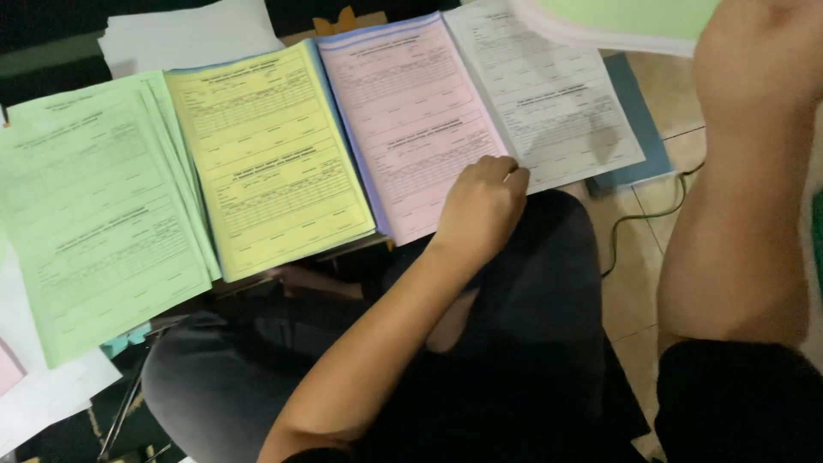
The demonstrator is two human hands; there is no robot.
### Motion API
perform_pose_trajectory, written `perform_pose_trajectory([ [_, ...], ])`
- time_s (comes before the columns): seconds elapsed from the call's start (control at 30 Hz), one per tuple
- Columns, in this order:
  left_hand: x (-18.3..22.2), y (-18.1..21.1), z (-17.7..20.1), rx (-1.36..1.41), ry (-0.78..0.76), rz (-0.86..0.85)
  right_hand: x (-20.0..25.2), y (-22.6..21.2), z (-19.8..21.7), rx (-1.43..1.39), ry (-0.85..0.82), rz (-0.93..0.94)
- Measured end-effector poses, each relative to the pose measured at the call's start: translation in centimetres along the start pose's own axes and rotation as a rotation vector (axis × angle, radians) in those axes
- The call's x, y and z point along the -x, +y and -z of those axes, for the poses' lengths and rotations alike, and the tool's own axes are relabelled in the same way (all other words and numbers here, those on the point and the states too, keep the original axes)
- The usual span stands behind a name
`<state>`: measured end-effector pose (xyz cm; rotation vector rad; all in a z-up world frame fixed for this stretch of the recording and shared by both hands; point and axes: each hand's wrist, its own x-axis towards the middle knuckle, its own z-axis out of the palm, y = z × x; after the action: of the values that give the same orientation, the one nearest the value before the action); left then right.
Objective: The person is sorting and organizing various colored paper forms and documents while sitting on the floor.
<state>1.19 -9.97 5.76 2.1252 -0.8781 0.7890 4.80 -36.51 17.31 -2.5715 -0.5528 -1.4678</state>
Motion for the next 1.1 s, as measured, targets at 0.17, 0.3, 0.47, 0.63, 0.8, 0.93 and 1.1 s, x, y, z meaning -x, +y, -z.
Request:
perform_pose_trajectory([
  [0.17,-0.6,-0.6,-13.3,-0.191,-0.291,-0.001,1.6,0.8,-3.9,0.189,-0.082,0.428],
  [0.3,-0.6,0.0,-12.9,-0.287,-0.415,0.009,11.0,2.8,-5.3,-0.061,-0.479,0.241],
  [0.47,-1.4,1.3,-10.3,-0.361,-0.422,-0.011,14.7,2.1,-4.2,-0.198,-0.708,-0.027],
  [0.63,-2.0,0.9,-9.0,-0.36,-0.392,-0.116,14.5,1.6,-3.2,-0.359,-0.652,-0.069],
  [0.8,-2.1,-0.6,-8.0,-0.239,-0.297,-0.197,15.7,1.4,-3.4,-0.31,-0.655,-0.045],
  [0.93,-1.6,-0.2,-7.8,-0.106,-0.058,-0.195,16.6,1.7,-4.3,-0.14,-0.639,0.001],
  [1.1,2.2,-1.2,0.7,-0.228,-0.175,0.158,11.8,5.4,-3.6,-0.181,-0.704,-0.371],
])
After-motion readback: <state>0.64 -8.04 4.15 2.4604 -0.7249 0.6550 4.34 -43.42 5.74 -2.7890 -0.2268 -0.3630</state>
